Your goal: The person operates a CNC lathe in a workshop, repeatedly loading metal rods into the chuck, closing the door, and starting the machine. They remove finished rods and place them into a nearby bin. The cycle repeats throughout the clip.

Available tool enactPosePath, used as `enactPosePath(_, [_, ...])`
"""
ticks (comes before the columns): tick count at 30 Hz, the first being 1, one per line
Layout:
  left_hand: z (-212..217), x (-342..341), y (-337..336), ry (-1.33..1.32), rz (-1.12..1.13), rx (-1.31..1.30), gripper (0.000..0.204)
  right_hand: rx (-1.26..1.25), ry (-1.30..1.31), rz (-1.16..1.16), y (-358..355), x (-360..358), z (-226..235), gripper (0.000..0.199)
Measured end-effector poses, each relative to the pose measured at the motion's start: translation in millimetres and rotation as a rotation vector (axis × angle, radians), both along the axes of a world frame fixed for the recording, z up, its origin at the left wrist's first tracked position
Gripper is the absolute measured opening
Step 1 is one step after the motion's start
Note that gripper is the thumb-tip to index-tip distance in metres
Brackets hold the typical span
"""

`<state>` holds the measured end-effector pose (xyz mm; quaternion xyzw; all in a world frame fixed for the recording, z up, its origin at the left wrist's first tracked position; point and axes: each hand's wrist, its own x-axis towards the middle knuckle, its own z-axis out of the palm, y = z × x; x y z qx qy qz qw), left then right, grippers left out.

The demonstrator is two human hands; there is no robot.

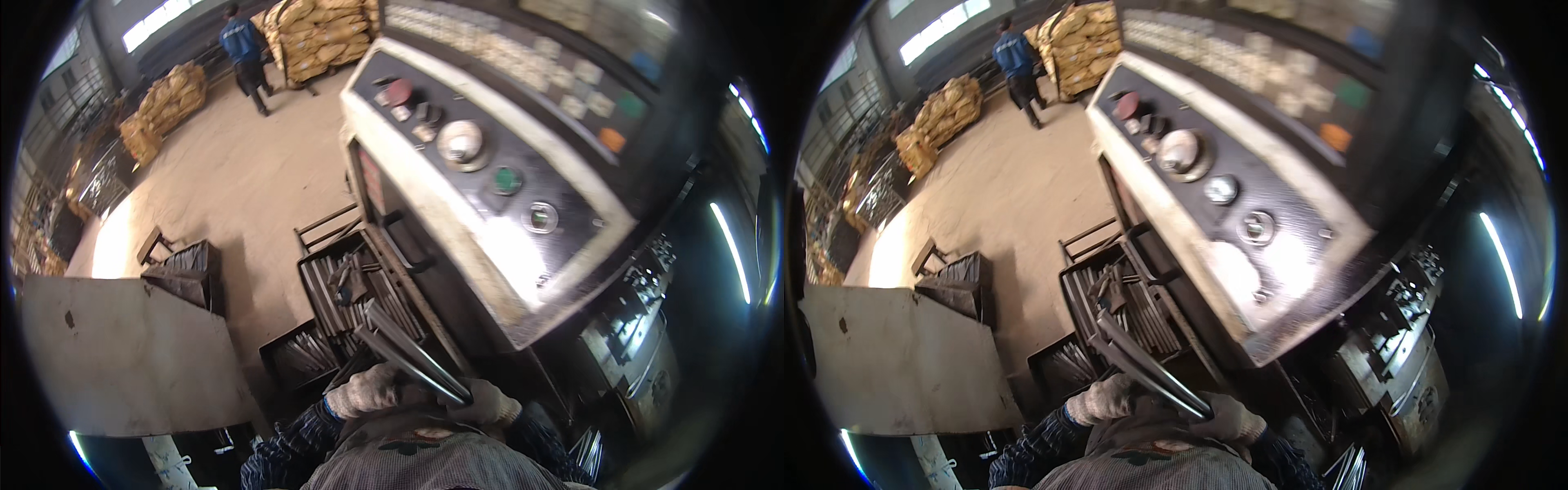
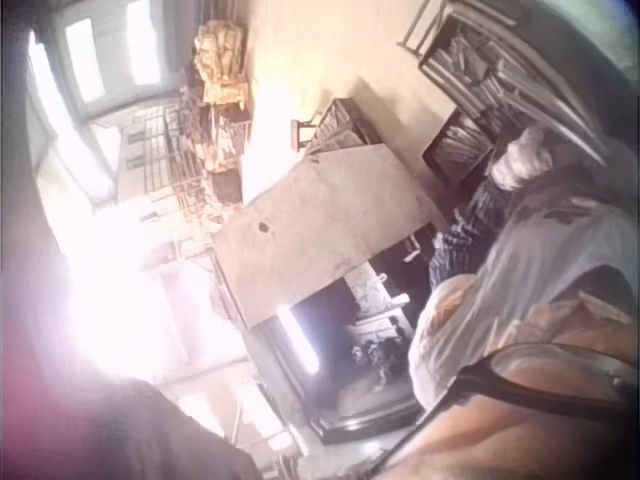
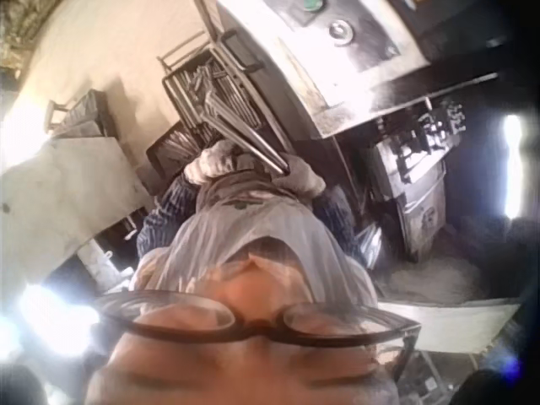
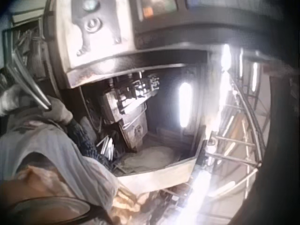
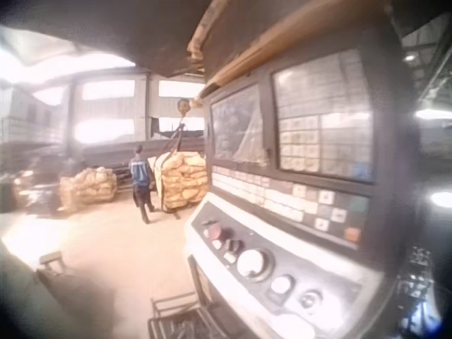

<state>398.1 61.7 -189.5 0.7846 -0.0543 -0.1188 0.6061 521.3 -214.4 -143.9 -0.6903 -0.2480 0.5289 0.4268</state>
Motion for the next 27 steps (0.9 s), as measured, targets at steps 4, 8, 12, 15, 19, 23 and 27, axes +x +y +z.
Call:
enactPosePath(4, [97, 45, -68, -0.279, -0.224, -0.089, 0.061, -0.065, -0.251, 0.039, -63, 6, 63, 0.051])
enactPosePath(8, [122, 91, -145, 0.033, -0.545, -0.198, 0.069, 0.127, -0.234, -0.15, -149, -3, 79, 0.039])
enactPosePath(12, [162, 132, -233, -0.249, -0.725, 0.155, 0.057, 0.362, -0.325, -0.613, -225, -42, 60, 0.042])
enactPosePath(15, [189, 150, -285, -0.423, -0.729, 0.098, 0.043, 0.554, -0.194, -1.037, -262, -80, 37, 0.048])
enactPosePath(19, [199, 155, -314, -0.38, -0.752, 0.185, 0.043, 0.354, -0.054, -1.488, -294, -109, 29, 0.03])
enactPosePath(23, [209, 172, -332, -0.203, -0.76, 0.365, 0.059, 0.187, 0.067, -1.942, -307, -130, 12, 0.025])
enactPosePath(27, [196, 190, -340, -0.243, -0.691, 0.288, 0.057, -0.064, 0.118, -2.154, -331, -150, -50, 0.027])
